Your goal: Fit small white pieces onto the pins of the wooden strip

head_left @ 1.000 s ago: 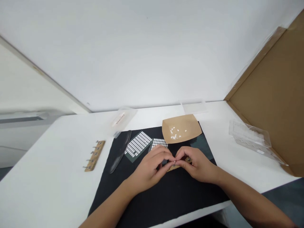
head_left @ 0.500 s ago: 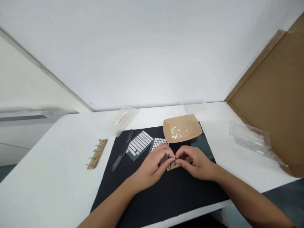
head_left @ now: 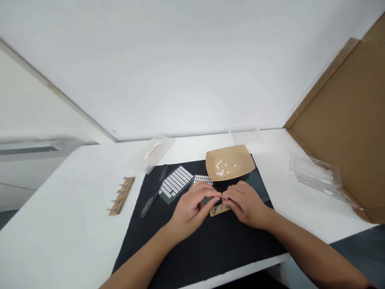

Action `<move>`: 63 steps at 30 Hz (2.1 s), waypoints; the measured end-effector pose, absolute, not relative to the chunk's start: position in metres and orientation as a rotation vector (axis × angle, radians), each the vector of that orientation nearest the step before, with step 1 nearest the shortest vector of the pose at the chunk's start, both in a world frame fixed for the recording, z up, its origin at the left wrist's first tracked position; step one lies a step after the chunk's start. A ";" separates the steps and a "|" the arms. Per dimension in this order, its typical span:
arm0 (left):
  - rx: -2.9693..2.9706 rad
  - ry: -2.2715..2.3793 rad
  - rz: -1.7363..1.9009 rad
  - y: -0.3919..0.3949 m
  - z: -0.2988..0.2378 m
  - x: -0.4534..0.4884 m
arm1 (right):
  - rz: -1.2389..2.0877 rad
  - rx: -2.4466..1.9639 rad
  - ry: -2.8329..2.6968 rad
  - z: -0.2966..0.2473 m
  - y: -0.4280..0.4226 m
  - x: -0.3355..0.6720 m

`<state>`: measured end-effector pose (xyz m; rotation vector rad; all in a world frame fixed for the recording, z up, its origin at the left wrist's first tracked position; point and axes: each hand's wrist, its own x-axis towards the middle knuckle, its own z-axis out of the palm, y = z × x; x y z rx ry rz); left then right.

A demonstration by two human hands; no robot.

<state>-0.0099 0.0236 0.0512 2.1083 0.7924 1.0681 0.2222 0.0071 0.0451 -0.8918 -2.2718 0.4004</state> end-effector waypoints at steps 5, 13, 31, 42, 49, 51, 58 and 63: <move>2.127 0.779 1.143 0.023 0.052 -0.008 | 0.312 -0.905 -2.258 0.046 0.008 0.222; 2.183 0.816 1.258 0.021 0.054 -0.004 | 0.190 -0.927 -2.266 0.042 0.005 0.217; 1.972 0.714 1.155 0.022 0.057 -0.005 | 0.348 -0.845 -2.335 0.044 0.001 0.216; 1.548 0.702 0.952 0.015 0.056 -0.006 | 0.840 -0.868 -2.293 0.054 -0.003 0.220; 1.237 0.644 0.853 0.012 0.054 -0.007 | 1.047 -0.861 -2.137 0.063 -0.004 0.221; 1.203 0.615 0.842 0.012 0.053 -0.007 | 1.079 -0.851 -2.109 0.065 -0.004 0.221; 1.124 0.522 0.817 0.016 0.054 -0.009 | 1.053 -0.867 -2.109 0.068 -0.004 0.223; 1.129 0.558 0.819 0.017 0.055 -0.008 | 0.965 -0.855 -2.139 0.066 -0.003 0.223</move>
